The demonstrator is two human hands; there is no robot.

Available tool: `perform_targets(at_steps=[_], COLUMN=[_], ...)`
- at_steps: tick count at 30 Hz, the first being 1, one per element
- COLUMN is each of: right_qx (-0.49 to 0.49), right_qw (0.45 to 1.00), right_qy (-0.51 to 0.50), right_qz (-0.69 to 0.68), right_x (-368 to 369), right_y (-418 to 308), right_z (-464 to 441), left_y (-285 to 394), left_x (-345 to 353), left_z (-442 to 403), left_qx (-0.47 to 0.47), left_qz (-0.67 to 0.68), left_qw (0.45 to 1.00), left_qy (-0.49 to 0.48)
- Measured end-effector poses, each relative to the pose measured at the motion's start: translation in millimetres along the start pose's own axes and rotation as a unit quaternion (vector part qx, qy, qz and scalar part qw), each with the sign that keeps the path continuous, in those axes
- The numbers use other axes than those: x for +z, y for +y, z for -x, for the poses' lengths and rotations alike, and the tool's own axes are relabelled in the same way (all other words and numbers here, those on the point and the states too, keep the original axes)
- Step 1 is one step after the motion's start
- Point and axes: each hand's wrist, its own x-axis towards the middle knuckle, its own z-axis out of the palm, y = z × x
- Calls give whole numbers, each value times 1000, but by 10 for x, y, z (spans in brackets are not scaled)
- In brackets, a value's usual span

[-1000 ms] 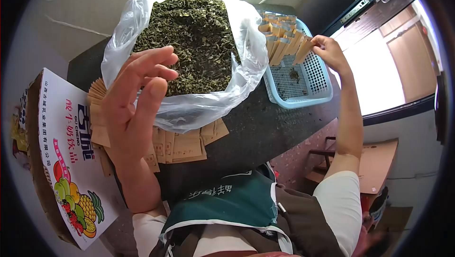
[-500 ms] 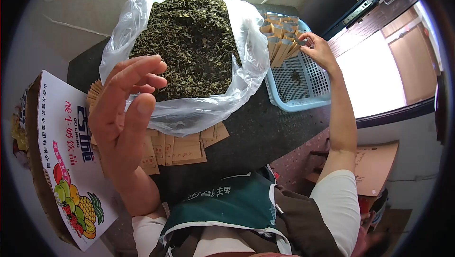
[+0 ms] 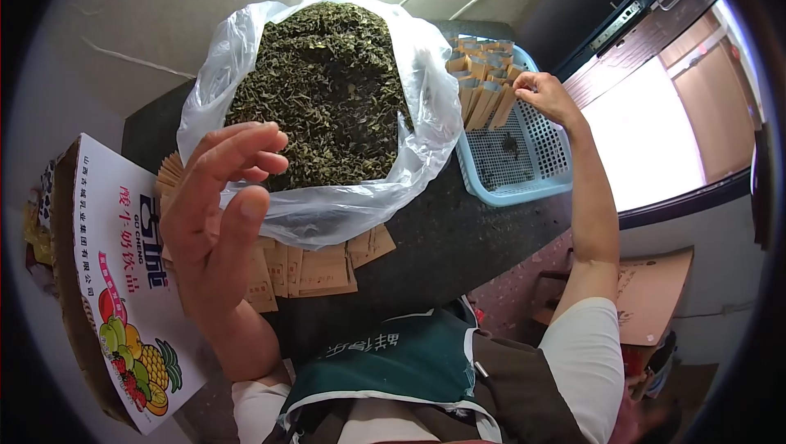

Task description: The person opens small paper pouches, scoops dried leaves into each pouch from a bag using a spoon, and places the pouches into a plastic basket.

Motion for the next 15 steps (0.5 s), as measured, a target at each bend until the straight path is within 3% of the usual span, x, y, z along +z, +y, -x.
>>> perform_targets(at_steps=[4,7,11,14,15], right_qx=[-26,34,-53,-18,-10], right_qw=[999,999,972,937,882], right_qy=[30,13,222,259,245], right_qz=[-34,-12,-51,-236,-403], right_x=[-4,-91,-215,-331,-354], right_y=[-97,-143,129,-175,-73], right_z=[85,186,319,819,946], left_y=[13,34,53,173,185], left_x=[-13,-21,-112,-134,-143], left_z=[9,6,24,127,231], left_qx=[3,10,60,11,-22], left_qz=[-12,-12,-28,-69,-96], left_qw=[1000,1000,997,997,994], left_qy=[4,12,26,41,52])
